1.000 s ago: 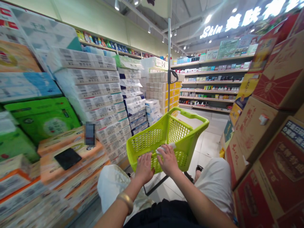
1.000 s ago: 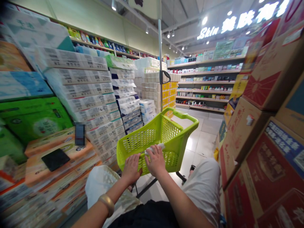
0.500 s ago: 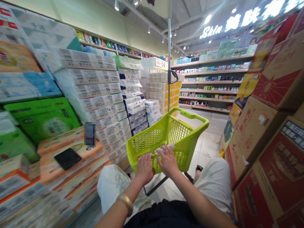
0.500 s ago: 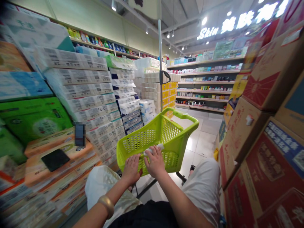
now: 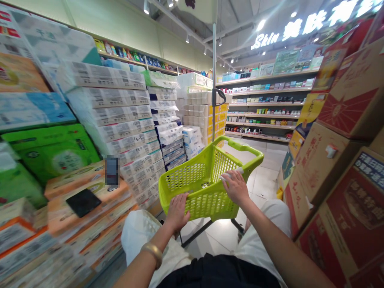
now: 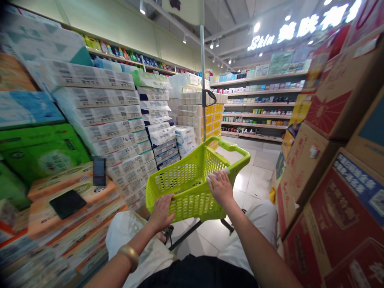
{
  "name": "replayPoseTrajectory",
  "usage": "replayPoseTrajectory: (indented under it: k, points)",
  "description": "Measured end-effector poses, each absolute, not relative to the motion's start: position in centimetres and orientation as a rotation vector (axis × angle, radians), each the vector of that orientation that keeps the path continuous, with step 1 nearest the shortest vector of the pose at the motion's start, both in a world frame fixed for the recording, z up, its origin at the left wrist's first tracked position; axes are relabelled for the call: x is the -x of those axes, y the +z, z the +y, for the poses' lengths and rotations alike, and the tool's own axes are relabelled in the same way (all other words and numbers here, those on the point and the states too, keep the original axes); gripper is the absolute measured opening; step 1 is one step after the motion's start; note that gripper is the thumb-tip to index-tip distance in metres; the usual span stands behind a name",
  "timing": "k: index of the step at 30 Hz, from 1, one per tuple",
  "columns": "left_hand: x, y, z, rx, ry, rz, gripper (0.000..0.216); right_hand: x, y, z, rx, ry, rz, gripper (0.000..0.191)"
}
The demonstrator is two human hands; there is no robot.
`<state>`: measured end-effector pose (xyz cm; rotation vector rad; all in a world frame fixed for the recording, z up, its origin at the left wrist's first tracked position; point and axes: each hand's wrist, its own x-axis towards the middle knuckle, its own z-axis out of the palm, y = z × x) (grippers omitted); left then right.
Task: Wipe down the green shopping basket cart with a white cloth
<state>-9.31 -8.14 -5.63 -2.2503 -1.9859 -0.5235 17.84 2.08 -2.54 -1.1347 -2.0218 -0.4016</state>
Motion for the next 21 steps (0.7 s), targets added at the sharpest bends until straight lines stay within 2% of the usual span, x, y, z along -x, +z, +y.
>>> replayPoseTrajectory:
  k: [11, 16, 21]
  points:
    - [12.1, -4.5, -7.4, 2.253, -0.494, -1.984, 0.053, -24.3, 0.4, 4.0, 1.277, -0.622, -1.703, 0.031]
    - [11.2, -4.7, -7.9, 2.148, -0.448, -1.974, 0.051, -23.4, 0.2, 3.2, 1.331, -0.622, -1.6, 0.031]
    - [7.7, -5.2, -7.7, 2.021, -0.555, -1.952, 0.072, -19.4, -1.0, 0.6, 1.278, -0.511, -1.766, 0.027]
